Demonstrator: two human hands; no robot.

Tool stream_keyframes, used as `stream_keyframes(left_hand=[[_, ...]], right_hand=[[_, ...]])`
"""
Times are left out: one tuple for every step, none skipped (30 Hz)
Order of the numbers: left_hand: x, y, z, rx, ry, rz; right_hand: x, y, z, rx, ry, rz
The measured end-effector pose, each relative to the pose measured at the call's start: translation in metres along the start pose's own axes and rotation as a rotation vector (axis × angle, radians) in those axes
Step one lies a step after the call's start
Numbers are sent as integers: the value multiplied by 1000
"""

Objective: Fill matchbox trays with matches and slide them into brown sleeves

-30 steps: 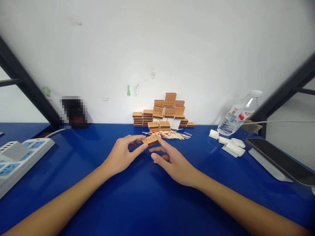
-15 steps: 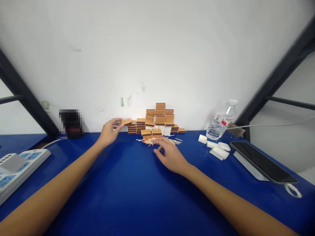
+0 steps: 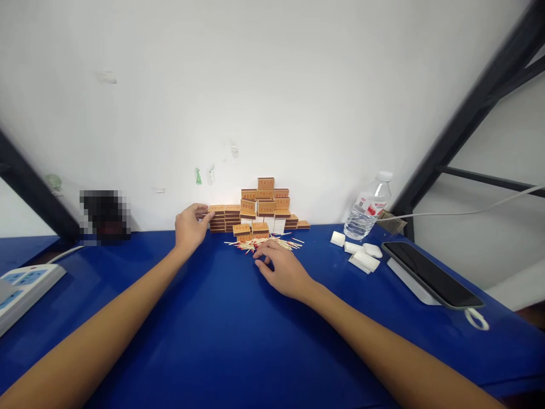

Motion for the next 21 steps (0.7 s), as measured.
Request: stream_keyframes(left_hand=[[0, 1, 1, 6, 0, -8], [0, 1, 2, 6, 0, -16], [0, 2, 1, 3, -1, -27], [0, 2, 0, -3, -1, -37], [0, 2, -2, -13, 0, -46], [-1, 1, -6, -25, 1, -53], [-1, 1, -10, -38, 3, -57], [-1, 1, -16, -51, 3, -55], [-1, 2, -22, -61, 1, -50], [0, 4, -29, -62, -3, -42], [1, 8, -37, -58, -9, -30], [3, 14, -44, -57, -14, -14], [5, 21, -51, -64, -18, 1], [8, 29, -57, -84, -20, 11], [10, 38, -61, -128, -21, 20], [13, 48, -64, -197, -29, 51], [15, 57, -67, -245, -49, 83], [18, 65, -68, -271, -84, 127], [20, 72, -69, -302, -125, 200], [23, 78, -69, -317, -163, 311], [26, 82, -68, -334, -188, 432]], right_hand=[[0, 0, 0, 1, 6, -6], [1, -1, -1, 4, 14, -13], [2, -1, -2, 9, 22, -21], [2, -2, -3, 14, 33, -28], [4, -3, -4, 18, 42, -33], [5, -4, -6, 21, 52, -31], [8, -6, -8, 26, 72, -21], [11, -7, -10, 36, 101, -2], [16, -10, -14, 53, 136, 25], [21, -12, -18, 75, 174, 57], [27, -15, -23, 105, 214, 92], [35, -17, -28, 138, 247, 128], [43, -21, -35, 172, 272, 165], [52, -24, -42, 207, 294, 208], [62, -27, -49, 242, 318, 256], [72, -31, -57, 274, 343, 307], [83, -34, -64, 301, 366, 363], [93, -37, -71, 321, 387, 420], [102, -39, -76, 333, 407, 469], [110, -41, -81, 337, 426, 509], [116, -43, -84, 334, 446, 539]])
Point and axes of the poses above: each hand's wrist, its own y-axis away from the middle knuckle, its own z-axis out of the palm, x = y × z, the point moved 2 cm from there along -y, towards the middle knuckle, and after that the axes turned 8 degrees about x, right-handed, at the moved point
